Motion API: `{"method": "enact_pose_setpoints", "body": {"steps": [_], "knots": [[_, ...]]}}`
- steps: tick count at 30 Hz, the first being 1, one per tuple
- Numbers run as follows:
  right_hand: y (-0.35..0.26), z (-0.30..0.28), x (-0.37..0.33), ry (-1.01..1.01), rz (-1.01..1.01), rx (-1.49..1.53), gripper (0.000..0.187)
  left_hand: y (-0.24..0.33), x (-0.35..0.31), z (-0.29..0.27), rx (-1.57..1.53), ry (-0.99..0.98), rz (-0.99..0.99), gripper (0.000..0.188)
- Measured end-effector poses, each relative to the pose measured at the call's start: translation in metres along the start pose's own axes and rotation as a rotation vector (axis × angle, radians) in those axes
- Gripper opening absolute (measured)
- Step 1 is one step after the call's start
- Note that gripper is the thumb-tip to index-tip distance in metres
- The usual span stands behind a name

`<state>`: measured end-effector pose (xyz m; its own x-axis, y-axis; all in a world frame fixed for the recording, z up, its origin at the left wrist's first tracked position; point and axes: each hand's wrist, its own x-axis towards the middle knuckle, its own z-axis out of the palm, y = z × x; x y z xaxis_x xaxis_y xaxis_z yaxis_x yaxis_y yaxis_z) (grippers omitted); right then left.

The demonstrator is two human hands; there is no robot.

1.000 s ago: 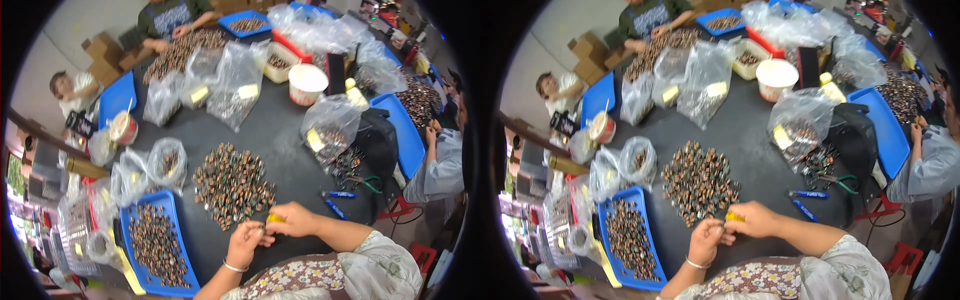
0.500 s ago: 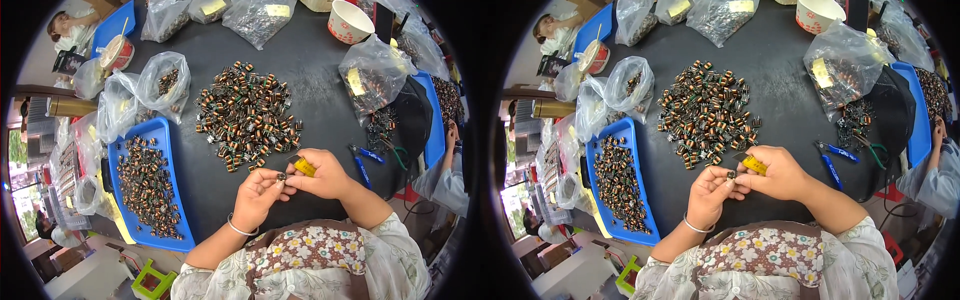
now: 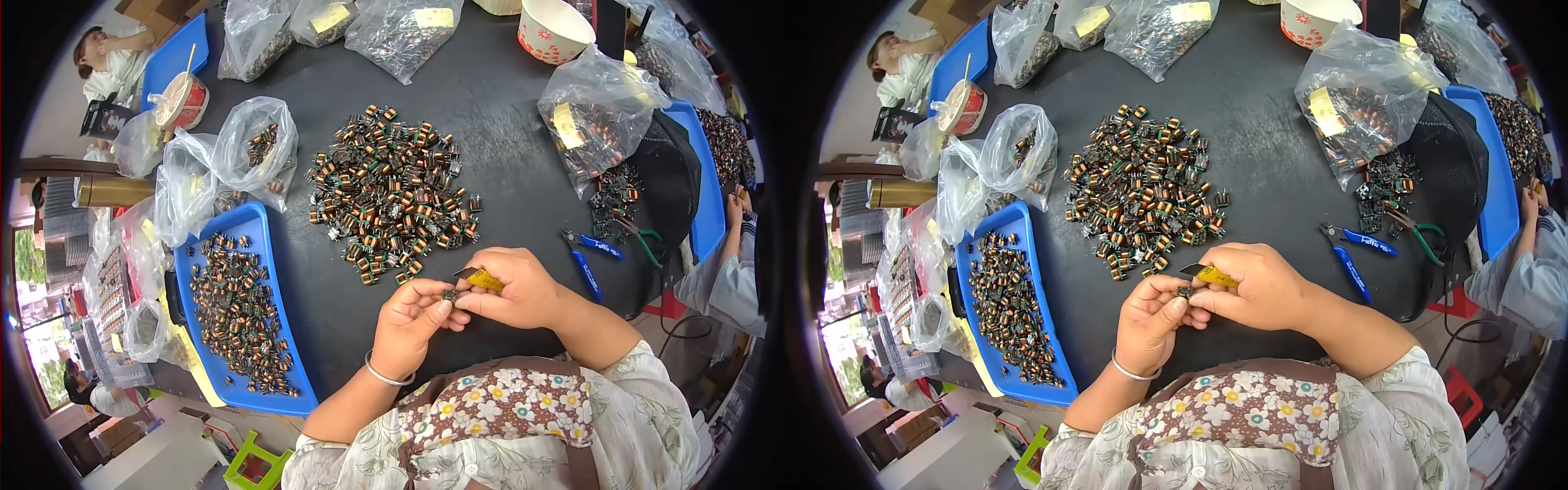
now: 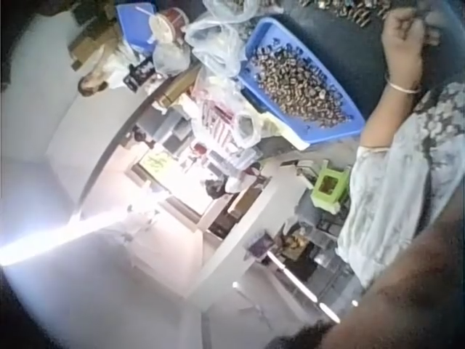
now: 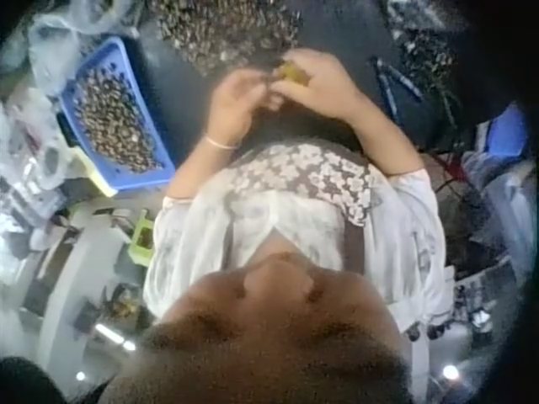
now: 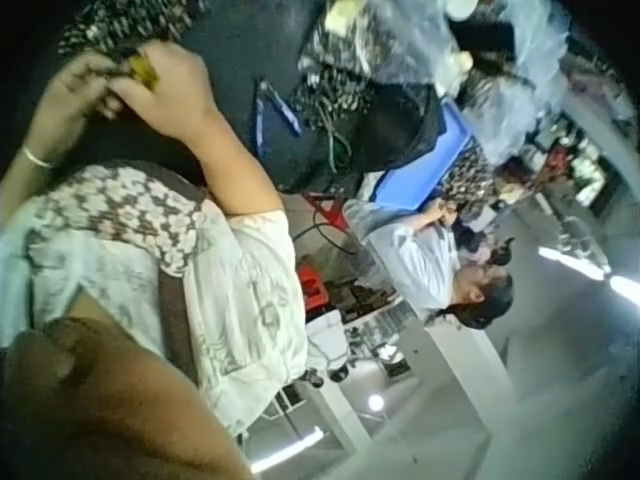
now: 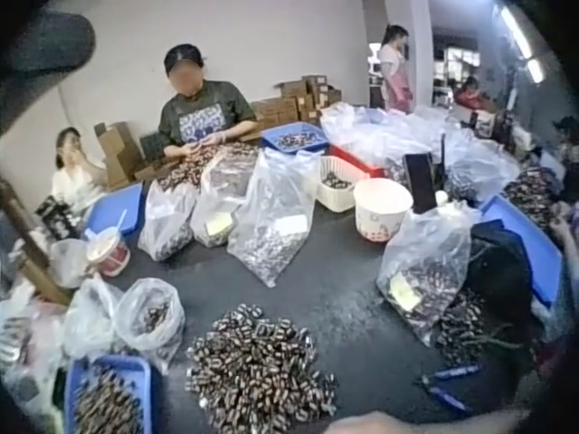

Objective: The person assembles small electronic components by hand at a workbench, using blue pliers and a small yellow tool.

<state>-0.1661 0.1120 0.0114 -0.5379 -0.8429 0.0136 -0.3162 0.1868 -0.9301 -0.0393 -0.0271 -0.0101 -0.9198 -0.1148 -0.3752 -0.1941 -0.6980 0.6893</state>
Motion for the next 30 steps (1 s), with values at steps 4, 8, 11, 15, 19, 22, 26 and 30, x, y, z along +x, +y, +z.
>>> {"method": "enact_pose_setpoints", "body": {"steps": [4, 8, 11, 15, 19, 22, 26, 30], "knots": [[-0.005, -0.003, 0.0, 0.012, -0.015, -0.089, 0.014, -0.001, 0.002, -0.003, 0.046, -0.003, 0.083, 0.016], [-0.005, -0.005, -0.001, -0.025, -0.074, -0.227, 0.007, 0.0, 0.005, -0.004, 0.104, 0.041, 0.183, 0.016], [-0.003, -0.002, -0.003, -0.047, -0.107, -0.282, 0.008, 0.001, 0.005, -0.003, 0.137, 0.064, 0.2, 0.016], [-0.002, -0.003, -0.004, -0.057, -0.126, -0.299, 0.008, 0.0, 0.004, -0.004, 0.184, 0.067, 0.223, 0.015], [-0.003, -0.003, -0.007, -0.064, -0.136, -0.398, 0.007, -0.001, 0.002, -0.004, 0.342, 0.042, 0.311, 0.015], [-0.006, -0.001, -0.009, -0.067, -0.112, -0.446, 0.007, -0.001, 0.001, -0.004, 0.363, 0.042, 0.313, 0.015], [-0.009, 0.002, -0.01, -0.014, -0.093, -0.439, 0.007, 0.0, 0.002, -0.003, 0.294, 0.054, 0.287, 0.013], [0.001, -0.004, 0.001, 0.259, -0.042, -0.429, 0.007, 0.0, 0.002, -0.003, 0.142, 0.033, 0.203, 0.011]]}}
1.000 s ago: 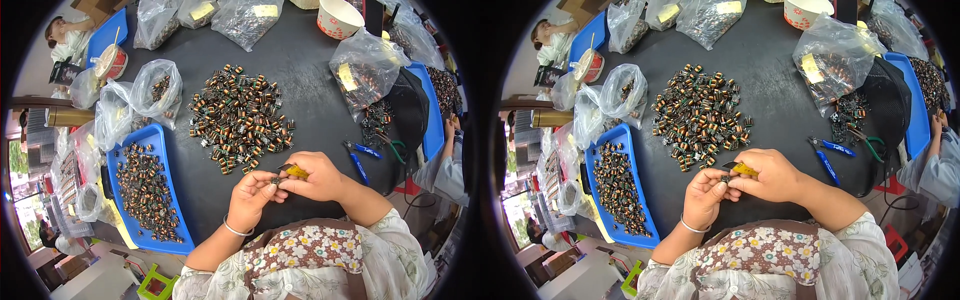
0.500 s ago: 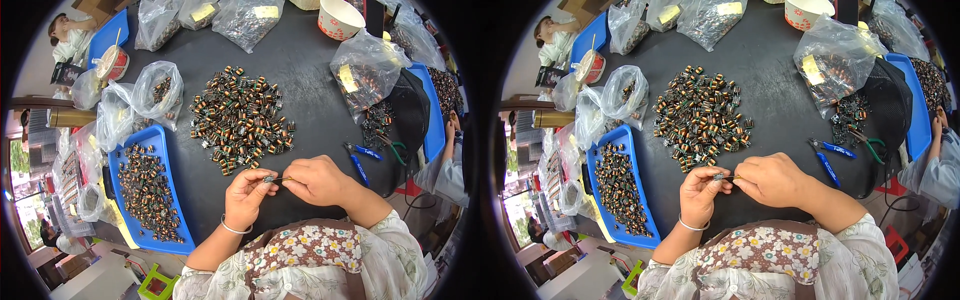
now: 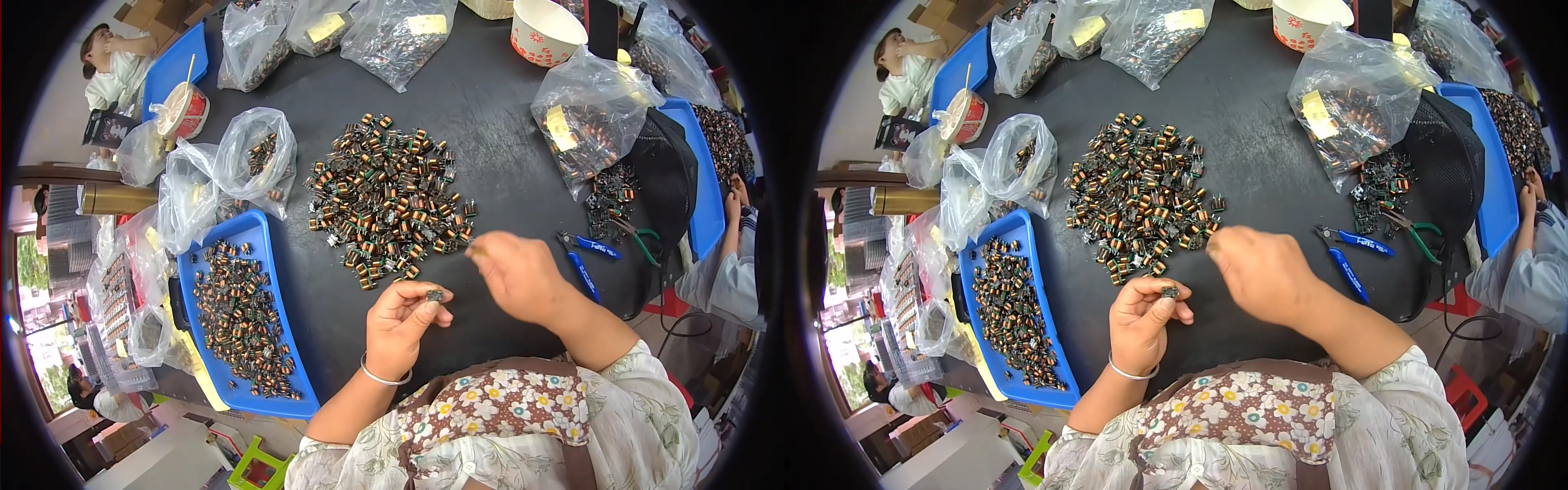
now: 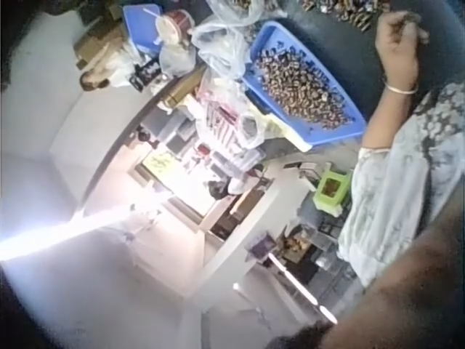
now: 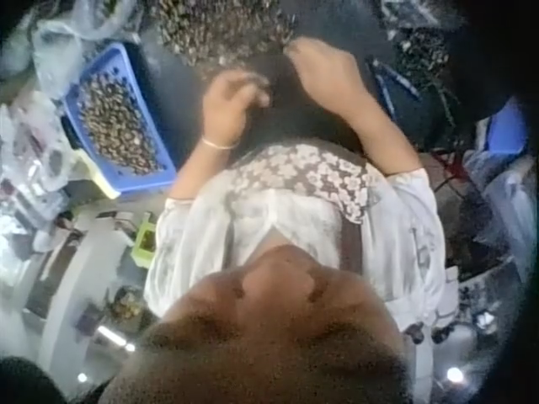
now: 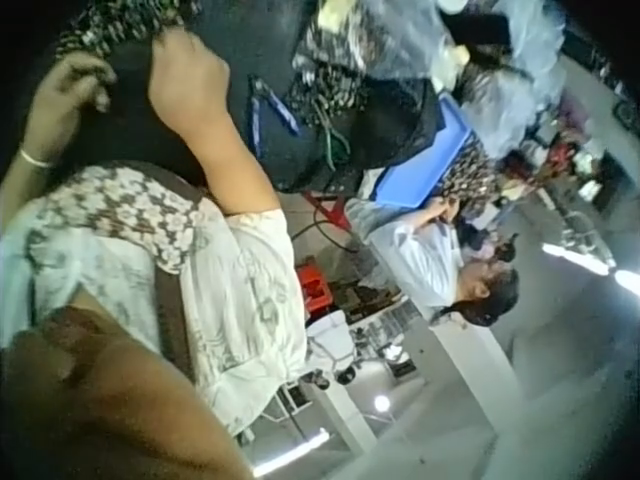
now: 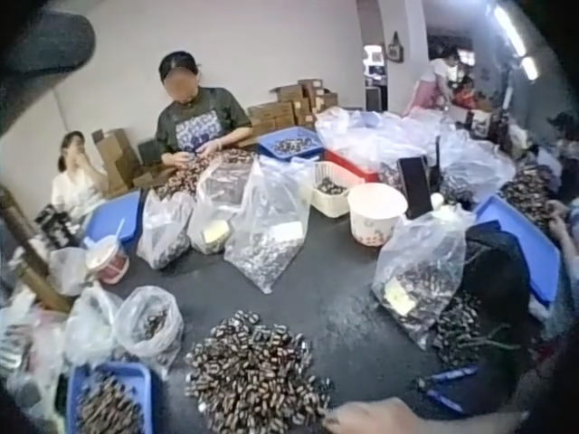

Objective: The person assembles small electronic components by hand at a workbench, using blue pliers and a small yellow tool.

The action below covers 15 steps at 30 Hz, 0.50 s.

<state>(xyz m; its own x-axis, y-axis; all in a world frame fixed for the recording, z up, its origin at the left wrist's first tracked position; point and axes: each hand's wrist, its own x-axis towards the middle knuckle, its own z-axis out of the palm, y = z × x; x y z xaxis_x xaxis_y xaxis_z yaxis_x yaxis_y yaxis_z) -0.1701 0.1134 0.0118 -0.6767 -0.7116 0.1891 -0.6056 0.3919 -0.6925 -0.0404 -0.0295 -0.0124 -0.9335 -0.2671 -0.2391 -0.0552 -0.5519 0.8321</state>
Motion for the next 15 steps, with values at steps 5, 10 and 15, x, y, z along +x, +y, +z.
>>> {"method": "enact_pose_setpoints", "body": {"steps": [5, 10, 15], "knots": [[0.012, -0.003, 0.01, -0.009, 0.048, 0.025, 0.016, 0.004, 0.003, 0.0, -0.024, 0.057, -0.065, 0.011], [0.008, -0.014, 0.01, -0.068, 0.123, -0.104, 0.032, 0.006, 0.0, 0.013, 0.018, 0.109, -0.062, 0.015], [0.016, 0.002, 0.006, -0.186, 0.013, 0.008, 0.017, 0.004, -0.003, 0.011, 0.106, 0.2, -0.013, 0.022]]}}
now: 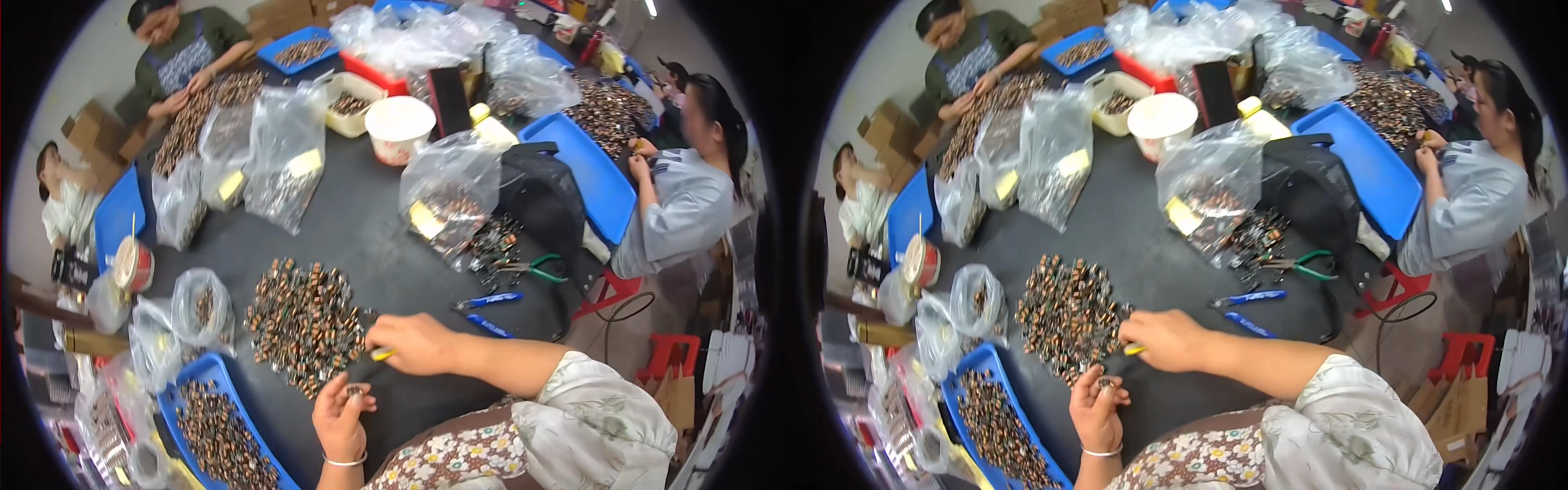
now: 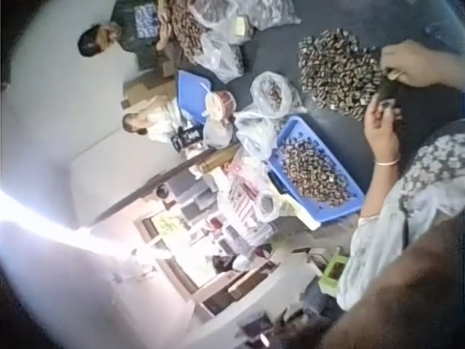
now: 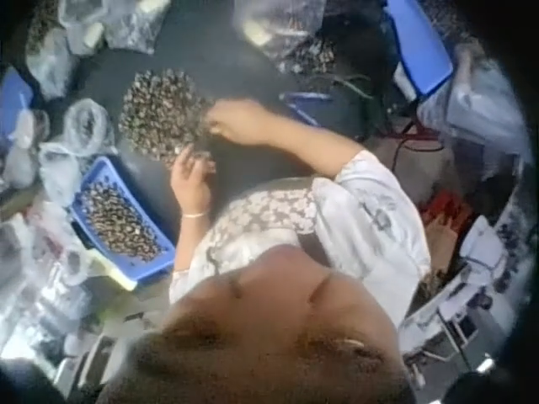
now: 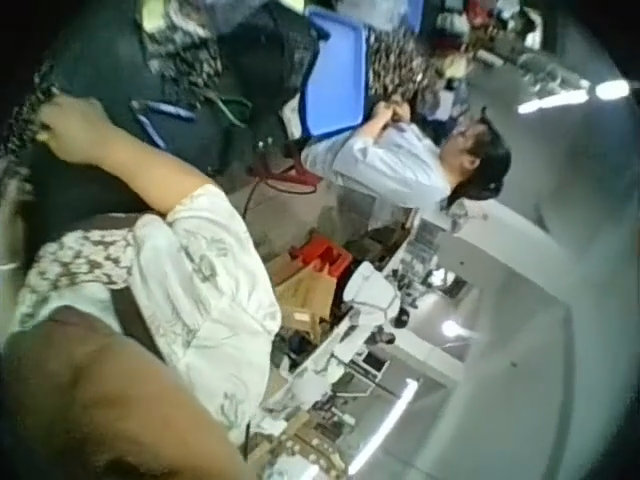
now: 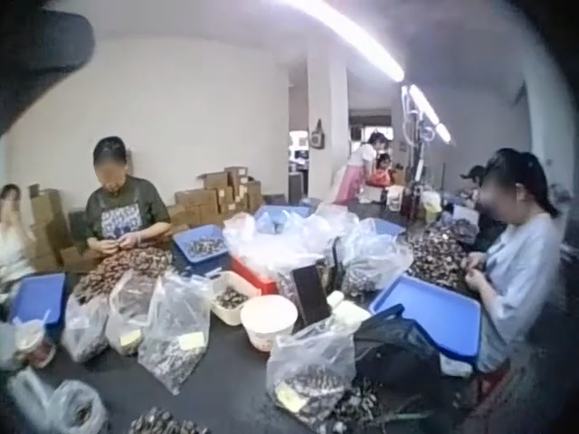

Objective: The person assembles small electronic components by hand at a workbench, using blue pliers and a small yellow tool.

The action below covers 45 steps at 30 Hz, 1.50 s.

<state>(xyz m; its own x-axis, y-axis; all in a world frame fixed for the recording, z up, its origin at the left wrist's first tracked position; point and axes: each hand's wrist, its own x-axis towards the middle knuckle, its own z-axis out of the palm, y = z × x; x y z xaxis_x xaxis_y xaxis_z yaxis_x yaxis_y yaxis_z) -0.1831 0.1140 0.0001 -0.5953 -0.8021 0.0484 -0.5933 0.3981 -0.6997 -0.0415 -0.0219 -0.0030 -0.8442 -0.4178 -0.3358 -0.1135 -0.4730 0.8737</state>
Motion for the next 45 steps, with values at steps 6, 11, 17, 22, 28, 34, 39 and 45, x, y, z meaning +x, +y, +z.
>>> {"method": "enact_pose_setpoints", "body": {"steps": [6, 11, 17, 22, 28, 34, 39, 45], "knots": [[-0.001, -0.003, -0.014, 0.02, -0.052, 0.022, 0.012, -0.001, 0.009, -0.01, 0.255, 0.069, 0.405, 0.018], [0.001, -0.001, -0.013, 0.015, -0.101, 0.012, 0.011, 0.019, 0.024, -0.028, 0.449, 0.26, 0.606, 0.017], [-0.001, 0.002, -0.01, -0.013, -0.105, 0.015, 0.01, 0.012, 0.022, -0.029, 0.392, 0.142, 0.432, 0.018], [-0.001, 0.0, -0.011, -0.02, -0.114, 0.017, 0.01, 0.005, 0.01, -0.011, 0.366, -0.008, 0.375, 0.018], [-0.002, -0.002, -0.011, 0.013, -0.085, 0.019, 0.011, 0.0, -0.002, -0.004, 0.214, -0.147, 0.304, 0.016], [-0.001, -0.004, -0.011, -0.023, -0.093, 0.025, 0.013, 0.002, -0.004, -0.006, 0.141, -0.078, 0.274, 0.017], [-0.002, -0.006, -0.011, -0.003, -0.099, 0.12, 0.014, 0.001, -0.006, -0.003, 0.2, -0.108, 0.152, 0.012], [-0.01, -0.008, -0.015, -0.068, -0.178, 0.343, 0.016, 0.0, -0.004, -0.005, 0.184, -0.129, 0.106, 0.012]]}}
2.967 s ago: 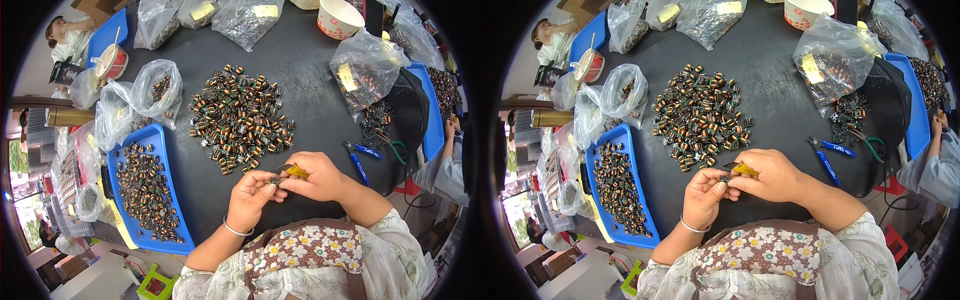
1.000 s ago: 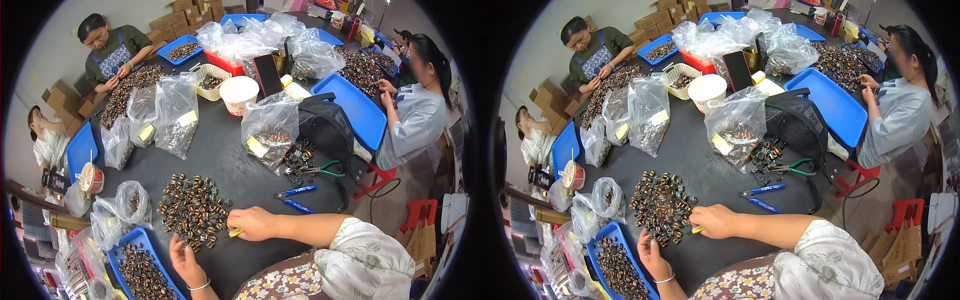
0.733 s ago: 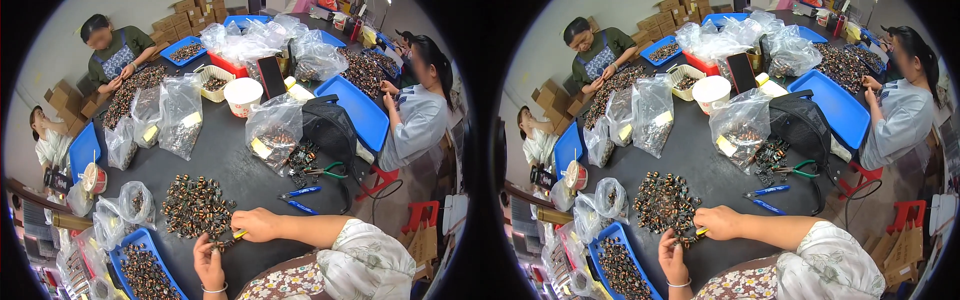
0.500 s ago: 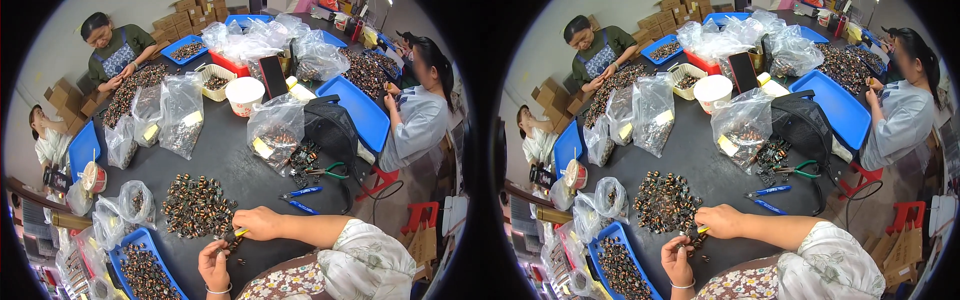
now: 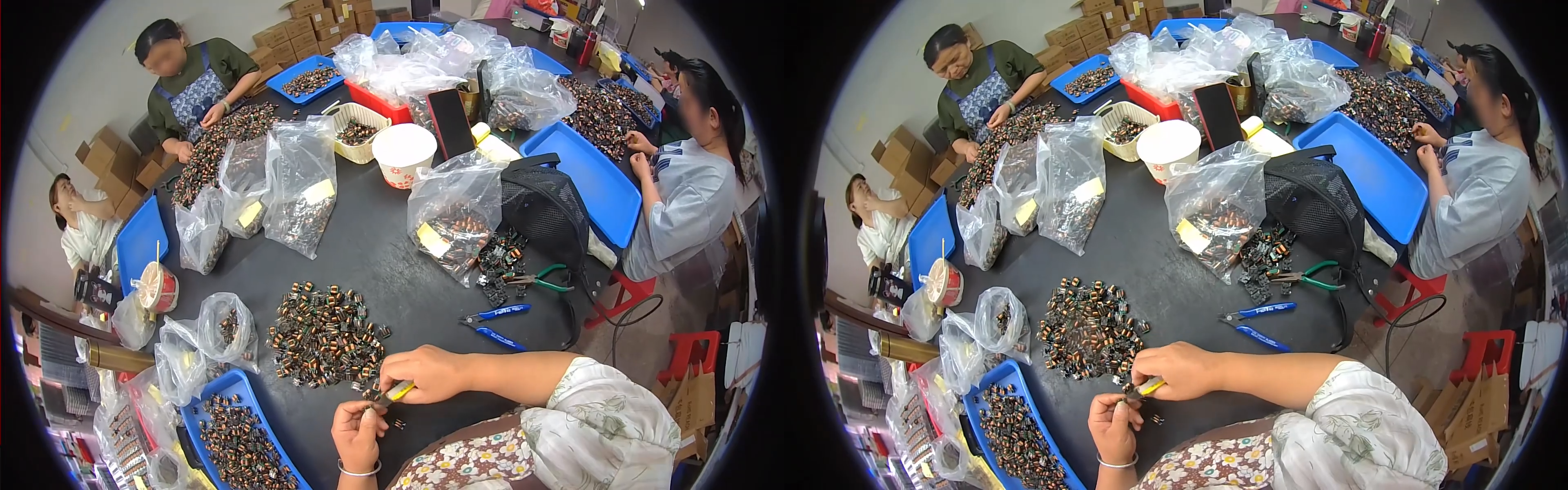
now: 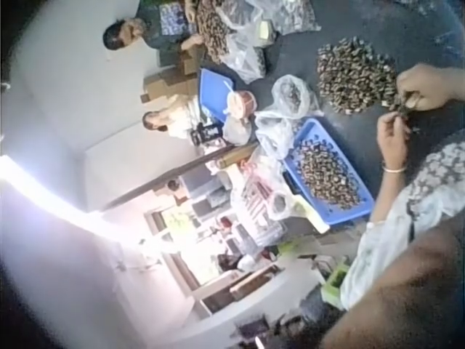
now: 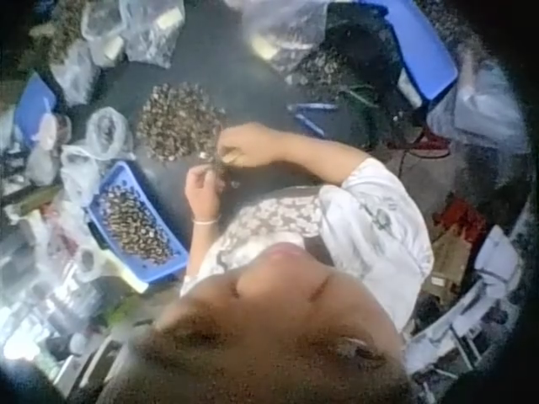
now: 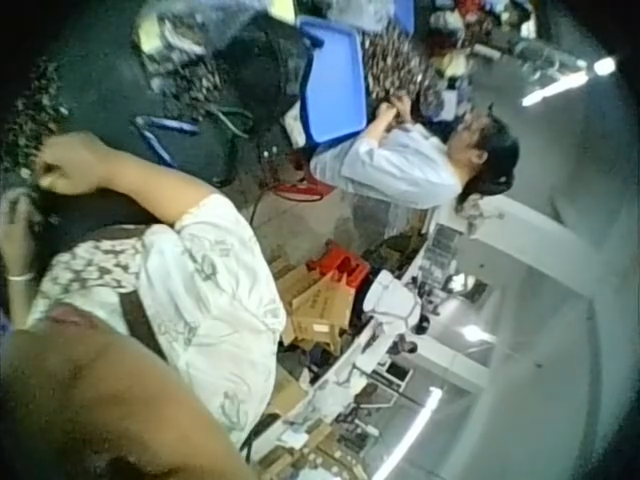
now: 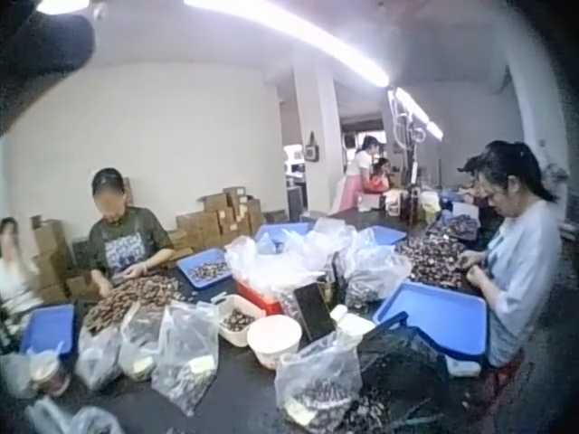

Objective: The person assembles small electronic components by hand at a workbench, using blue pliers and a small yellow tool.

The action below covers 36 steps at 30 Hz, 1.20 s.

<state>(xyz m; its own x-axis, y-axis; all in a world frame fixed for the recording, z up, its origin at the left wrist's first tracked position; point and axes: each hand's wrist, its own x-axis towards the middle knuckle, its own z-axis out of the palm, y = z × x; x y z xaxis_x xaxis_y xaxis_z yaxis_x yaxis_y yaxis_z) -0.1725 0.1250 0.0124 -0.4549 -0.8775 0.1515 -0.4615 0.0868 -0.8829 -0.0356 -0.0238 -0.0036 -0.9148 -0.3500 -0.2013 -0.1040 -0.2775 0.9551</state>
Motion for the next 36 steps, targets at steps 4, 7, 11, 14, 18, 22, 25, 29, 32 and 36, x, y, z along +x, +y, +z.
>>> {"method": "enact_pose_setpoints", "body": {"steps": [4, 7, 11, 14, 18, 22, 25, 29, 32, 36], "knots": [[-0.003, 0.006, -0.002, -0.018, -0.1, 0.027, 0.017, 0.003, 0.0, 0.002, 0.031, -0.02, -0.069, 0.015], [-0.003, 0.006, -0.002, -0.021, -0.147, 0.009, 0.019, 0.006, 0.002, 0.005, -0.003, -0.042, -0.128, 0.016], [-0.003, 0.011, -0.001, 0.006, -0.212, 0.019, 0.021, 0.008, 0.004, 0.0, 0.01, -0.078, -0.205, 0.019], [-0.003, 0.013, -0.001, 0.022, -0.21, 0.051, 0.022, 0.008, 0.005, -0.003, -0.081, -0.08, -0.261, 0.018], [-0.003, 0.006, -0.002, 0.088, -0.176, 0.014, 0.024, 0.019, 0.007, -0.011, -0.027, -0.099, -0.272, 0.018], [0.002, -0.002, 0.0, 0.187, 0.161, -0.252, 0.03, 0.033, 0.005, -0.019, 0.13, -0.331, -0.402, 0.019], [0.004, -0.001, 0.001, 0.212, 0.199, -0.321, 0.031, 0.028, 0.003, -0.017, 0.189, -0.395, -0.442, 0.019], [0.009, 0.003, 0.006, 0.121, 0.145, -0.378, 0.021, 0.011, 0.001, -0.009, 0.042, -0.264, -0.354, 0.02], [0.01, -0.004, 0.009, 0.092, 0.144, -0.307, 0.015, 0.005, 0.005, 0.006, 0.063, -0.214, -0.154, 0.024], [-0.004, -0.011, 0.011, 0.202, 0.267, -0.074, 0.016, 0.013, 0.011, 0.015, -0.057, -0.136, -0.184, 0.026]]}}
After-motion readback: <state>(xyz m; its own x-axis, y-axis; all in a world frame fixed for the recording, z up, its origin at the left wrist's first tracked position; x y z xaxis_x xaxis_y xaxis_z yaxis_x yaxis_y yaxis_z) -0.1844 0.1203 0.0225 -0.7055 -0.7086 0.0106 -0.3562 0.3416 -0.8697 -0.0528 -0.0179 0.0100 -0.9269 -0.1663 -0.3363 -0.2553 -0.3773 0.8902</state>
